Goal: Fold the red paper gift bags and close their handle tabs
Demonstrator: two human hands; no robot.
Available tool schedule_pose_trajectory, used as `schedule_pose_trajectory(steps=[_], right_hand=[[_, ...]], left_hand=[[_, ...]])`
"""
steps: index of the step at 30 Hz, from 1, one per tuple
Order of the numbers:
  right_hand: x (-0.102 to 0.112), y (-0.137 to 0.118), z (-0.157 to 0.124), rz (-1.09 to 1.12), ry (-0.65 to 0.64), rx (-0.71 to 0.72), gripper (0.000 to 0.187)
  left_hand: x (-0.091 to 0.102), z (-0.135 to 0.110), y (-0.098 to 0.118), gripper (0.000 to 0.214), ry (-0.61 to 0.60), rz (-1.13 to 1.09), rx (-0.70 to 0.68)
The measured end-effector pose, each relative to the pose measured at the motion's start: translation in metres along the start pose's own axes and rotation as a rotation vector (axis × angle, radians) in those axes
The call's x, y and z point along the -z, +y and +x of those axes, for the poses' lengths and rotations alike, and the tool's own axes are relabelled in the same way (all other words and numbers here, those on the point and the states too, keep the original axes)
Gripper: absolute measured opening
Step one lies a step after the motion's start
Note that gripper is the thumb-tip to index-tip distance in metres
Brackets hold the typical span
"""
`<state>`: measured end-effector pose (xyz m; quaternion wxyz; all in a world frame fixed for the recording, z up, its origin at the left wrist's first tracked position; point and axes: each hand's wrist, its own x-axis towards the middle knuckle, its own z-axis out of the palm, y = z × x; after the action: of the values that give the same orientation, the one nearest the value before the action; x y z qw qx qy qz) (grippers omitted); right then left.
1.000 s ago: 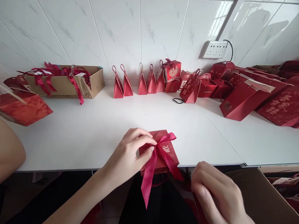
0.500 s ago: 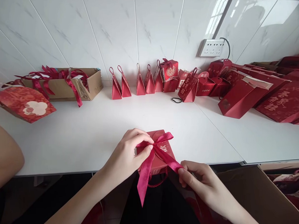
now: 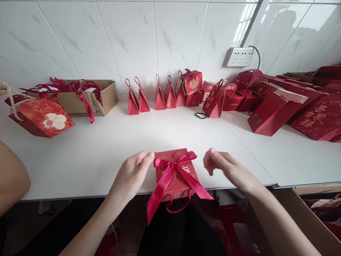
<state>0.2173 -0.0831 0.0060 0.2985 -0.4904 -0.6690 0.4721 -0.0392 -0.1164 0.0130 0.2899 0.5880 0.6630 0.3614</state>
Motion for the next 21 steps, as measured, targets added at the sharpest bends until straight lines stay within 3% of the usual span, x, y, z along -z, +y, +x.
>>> schedule_pose_trajectory(steps=[2, 7, 15, 21], right_hand=[[-0.017, -0.003, 0.016, 0.004, 0.017, -0.03, 0.065], [-0.047, -0.004, 0.027, 0.189, 0.051, 0.072, 0.054], [-0.05, 0.008, 0.02, 0.282, 0.148, 0.193, 0.05], [-0.059, 0.012, 0.024, 0.458, 0.136, 0.074, 0.051]], left_hand=[[-0.004, -0.002, 0.001, 0.05, -0.048, 0.01, 0.046], [-0.017, -0.009, 0.004, 0.045, 0.015, -0.108, 0.013], [-0.033, -0.015, 0.0, 0.038, 0.191, -0.152, -0.07], [-0.042, -0.017, -0.003, 0.035, 0.23, -0.157, -0.113]])
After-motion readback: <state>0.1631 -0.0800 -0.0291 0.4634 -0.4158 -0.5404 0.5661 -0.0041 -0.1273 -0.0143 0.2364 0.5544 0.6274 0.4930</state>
